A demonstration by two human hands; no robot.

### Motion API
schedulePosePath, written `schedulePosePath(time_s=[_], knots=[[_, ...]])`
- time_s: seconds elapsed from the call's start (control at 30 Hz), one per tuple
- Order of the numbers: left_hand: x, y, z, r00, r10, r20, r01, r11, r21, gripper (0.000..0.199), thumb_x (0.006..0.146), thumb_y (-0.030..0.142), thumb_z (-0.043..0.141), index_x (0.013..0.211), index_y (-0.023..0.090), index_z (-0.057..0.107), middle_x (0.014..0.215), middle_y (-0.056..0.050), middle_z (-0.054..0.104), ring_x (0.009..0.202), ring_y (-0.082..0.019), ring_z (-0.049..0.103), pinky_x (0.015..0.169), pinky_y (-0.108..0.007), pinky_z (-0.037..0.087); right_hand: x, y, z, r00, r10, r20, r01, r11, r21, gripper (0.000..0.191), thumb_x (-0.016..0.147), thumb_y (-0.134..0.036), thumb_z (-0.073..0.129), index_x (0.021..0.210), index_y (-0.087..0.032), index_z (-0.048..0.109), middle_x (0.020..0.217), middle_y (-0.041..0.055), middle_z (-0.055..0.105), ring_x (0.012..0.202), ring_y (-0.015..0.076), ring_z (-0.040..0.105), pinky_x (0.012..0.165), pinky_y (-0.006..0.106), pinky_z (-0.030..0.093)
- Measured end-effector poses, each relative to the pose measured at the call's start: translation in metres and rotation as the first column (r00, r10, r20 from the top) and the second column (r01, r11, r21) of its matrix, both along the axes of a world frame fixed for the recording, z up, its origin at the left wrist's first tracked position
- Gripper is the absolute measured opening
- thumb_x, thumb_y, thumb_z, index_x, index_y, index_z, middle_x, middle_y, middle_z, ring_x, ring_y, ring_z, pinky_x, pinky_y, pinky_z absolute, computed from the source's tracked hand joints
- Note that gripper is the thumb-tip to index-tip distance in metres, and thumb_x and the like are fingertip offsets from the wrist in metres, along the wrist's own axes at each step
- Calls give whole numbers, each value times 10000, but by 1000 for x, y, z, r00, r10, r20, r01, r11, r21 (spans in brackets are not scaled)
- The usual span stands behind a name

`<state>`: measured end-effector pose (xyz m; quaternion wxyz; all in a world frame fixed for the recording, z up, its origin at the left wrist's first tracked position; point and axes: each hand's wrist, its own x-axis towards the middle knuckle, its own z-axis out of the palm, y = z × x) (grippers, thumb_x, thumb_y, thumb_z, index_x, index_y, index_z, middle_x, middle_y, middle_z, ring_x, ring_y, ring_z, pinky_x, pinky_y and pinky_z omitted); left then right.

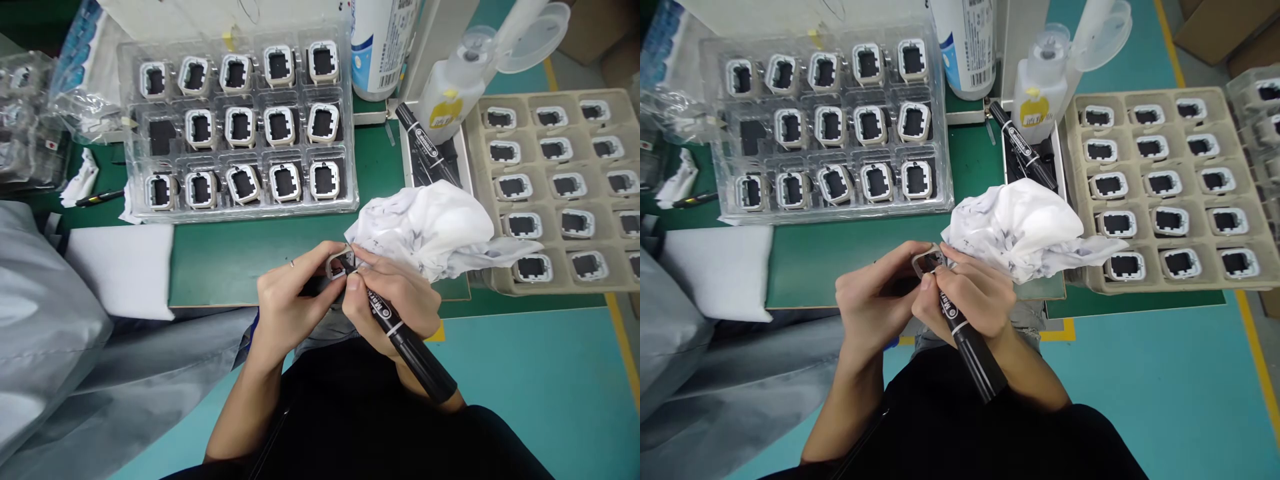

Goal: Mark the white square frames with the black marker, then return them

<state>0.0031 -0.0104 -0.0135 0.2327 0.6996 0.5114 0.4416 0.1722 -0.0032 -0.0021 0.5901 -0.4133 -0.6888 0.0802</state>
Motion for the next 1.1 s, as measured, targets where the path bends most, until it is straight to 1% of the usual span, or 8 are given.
schedulePosePath(time_s=[0.17, 0.37, 0.5, 0.63, 0.8, 1.0, 1.1], knots=[[1, 0, 2, 1000, 6, -19, -6, 1000, 12, 249, 1067, 243, 854, 1315, 238, 873, 987, 2, 884, 771, -126, 799, 812, -206, 665, -1, 0, -1, 999, -32, -1, 32, 999, -4, 183, 996, -53, 770, 1036, -224, 720, 796, -17, 824, 878, 242, 928, 899, 352, 840], [2, 0, 2, 1000, 2, 28, -1, 1000, -8, 256, 1060, 239, 868, 1316, 250, 873, 1014, 3, 890, 798, -139, 814, 842, -224, 688, 2, -1, -1, 1000, -25, -10, 25, 999, -21, 244, 958, -9, 783, 1034, -233, 722, 790, -28, 824, 873, 241, 928, 885, 338, 835], [2, 0, 1, 999, 2, 32, -1, 1000, -11, 262, 1055, 233, 876, 1315, 255, 871, 1015, 5, 885, 804, -140, 811, 839, -232, 683, 2, -1, -1, 999, -30, -15, 30, 999, -27, 221, 982, -30, 778, 1038, -238, 727, 809, -26, 834, 862, 237, 924, 866, 349, 837], [1, -1, 1, 1000, -3, 19, 3, 1000, -12, 264, 1063, 226, 864, 1325, 261, 867, 1031, 3, 887, 815, -138, 814, 841, -232, 679, 0, -2, -1, 999, -32, -24, 31, 999, -45, 219, 985, -20, 777, 1031, -228, 728, 825, -15, 846, 868, 238, 926, 878, 358, 835], [1, -1, 0, 1000, 8, -1, -8, 1000, -8, 258, 1081, 279, 852, 1338, 260, 868, 1044, -15, 895, 826, -157, 823, 828, -249, 694, 0, -2, -1, 999, -25, -25, 24, 999, -45, 216, 983, -14, 778, 1017, -221, 722, 835, -4, 851, 880, 241, 929, 888, 349, 830], [1, 0, 1, 1000, -5, 10, 5, 1000, -6, 248, 1080, 256, 848, 1327, 262, 869, 1020, -5, 886, 803, -142, 807, 831, -239, 691, 0, -2, -2, 999, -25, -25, 24, 999, -44, 221, 974, -22, 783, 1035, -228, 730, 836, -11, 855, 894, 246, 933, 899, 351, 828], [1, 0, 1, 1000, -4, 22, 4, 1000, -13, 251, 1076, 275, 854, 1326, 262, 874, 1029, -12, 893, 810, -155, 819, 836, -254, 712, 0, -1, -2, 999, -20, -33, 18, 999, -32, 222, 967, -20, 782, 1029, -228, 735, 828, -11, 856, 880, 251, 933, 887, 360, 833]])
